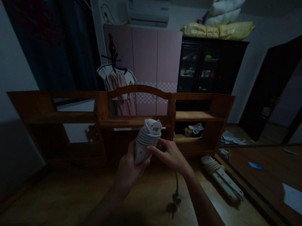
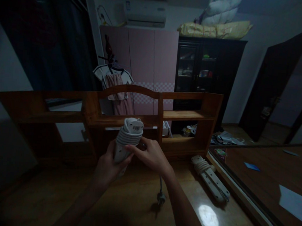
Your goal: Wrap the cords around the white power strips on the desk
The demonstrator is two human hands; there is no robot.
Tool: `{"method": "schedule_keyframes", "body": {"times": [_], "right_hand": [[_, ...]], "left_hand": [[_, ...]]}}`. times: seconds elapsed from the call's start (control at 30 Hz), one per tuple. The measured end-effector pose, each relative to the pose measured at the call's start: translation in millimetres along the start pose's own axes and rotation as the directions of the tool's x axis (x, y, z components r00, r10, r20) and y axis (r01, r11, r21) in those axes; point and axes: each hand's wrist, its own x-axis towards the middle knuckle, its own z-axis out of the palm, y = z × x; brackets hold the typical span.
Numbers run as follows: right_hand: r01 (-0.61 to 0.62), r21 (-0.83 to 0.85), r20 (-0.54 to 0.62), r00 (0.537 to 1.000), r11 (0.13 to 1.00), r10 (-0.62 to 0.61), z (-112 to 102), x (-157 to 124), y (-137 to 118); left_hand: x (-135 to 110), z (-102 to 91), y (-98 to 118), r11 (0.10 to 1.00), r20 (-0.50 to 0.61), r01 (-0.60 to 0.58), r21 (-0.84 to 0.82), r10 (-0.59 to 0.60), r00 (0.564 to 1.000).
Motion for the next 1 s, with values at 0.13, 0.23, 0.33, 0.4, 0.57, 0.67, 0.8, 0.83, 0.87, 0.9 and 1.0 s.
{"method": "schedule_keyframes", "body": {"times": [0.13, 0.23, 0.33, 0.4, 0.57, 0.67, 0.8, 0.83, 0.87, 0.9, 1.0], "right_hand": [[0.032, 0.055, -0.011, 0.999, 0.998, -0.032, 1, 0, -2], [0.043, 0.047, -0.030, 0.999, 0.998, -0.042, 2, 1, -3], [0.038, 0.019, -0.051, 0.998, 0.999, -0.037, 2, 0, -3], [0.018, -0.044, -0.072, 0.997, 0.999, -0.021, 4, 0, -4], [-0.054, -0.304, -0.167, 0.986, 0.951, 0.002, 9, -2, -2], [-0.074, -0.434, -0.205, 0.979, 0.898, -0.018, 12, -2, 1], [-0.100, -0.525, -0.211, 0.977, 0.845, -0.016, 13, -1, 5], [-0.102, -0.530, -0.209, 0.978, 0.842, -0.014, 12, -1, 5], [-0.099, -0.525, -0.205, 0.979, 0.845, -0.012, 12, -1, 5], [-0.090, -0.507, -0.193, 0.981, 0.857, -0.012, 12, -1, 4], [-0.020, -0.381, -0.115, 0.993, 0.925, -0.026, 9, -1, 3]], "left_hand": [[-2, -1.5, 4, 1.000, -0.038, -0.013, 0.006, 0.014, 0.999], [-1, -2.3, 2, 0.999, -0.037, -0.051, 0.003, 0.052, 0.998], [1, -2.8, -1, 0.998, -0.033, -0.069, -0.007, 0.069, 0.997], [3, -3.2, -3, 0.998, -0.022, -0.065, -0.025, 0.064, 0.998], [9, -3.6, -7, 0.980, 0.058, -0.052, -0.194, 0.064, 0.996], [13, -2.3, -10, 0.952, 0.121, -0.031, -0.305, 0.071, 0.990], [15, 0.0, -10, 0.938, 0.158, 0.012, -0.347, 0.045, 0.986], [15, 0.2, -9, 0.937, 0.148, 0.018, -0.348, 0.036, 0.988], [15, 0.2, -9, 0.936, 0.134, 0.024, -0.351, 0.025, 0.991], [14, -0.3, -8, 0.930, 0.125, 0.037, -0.366, 0.009, 0.992], [14, -5.2, -6, 0.855, 0.175, 0.158, -0.495, -0.080, 0.981]]}}
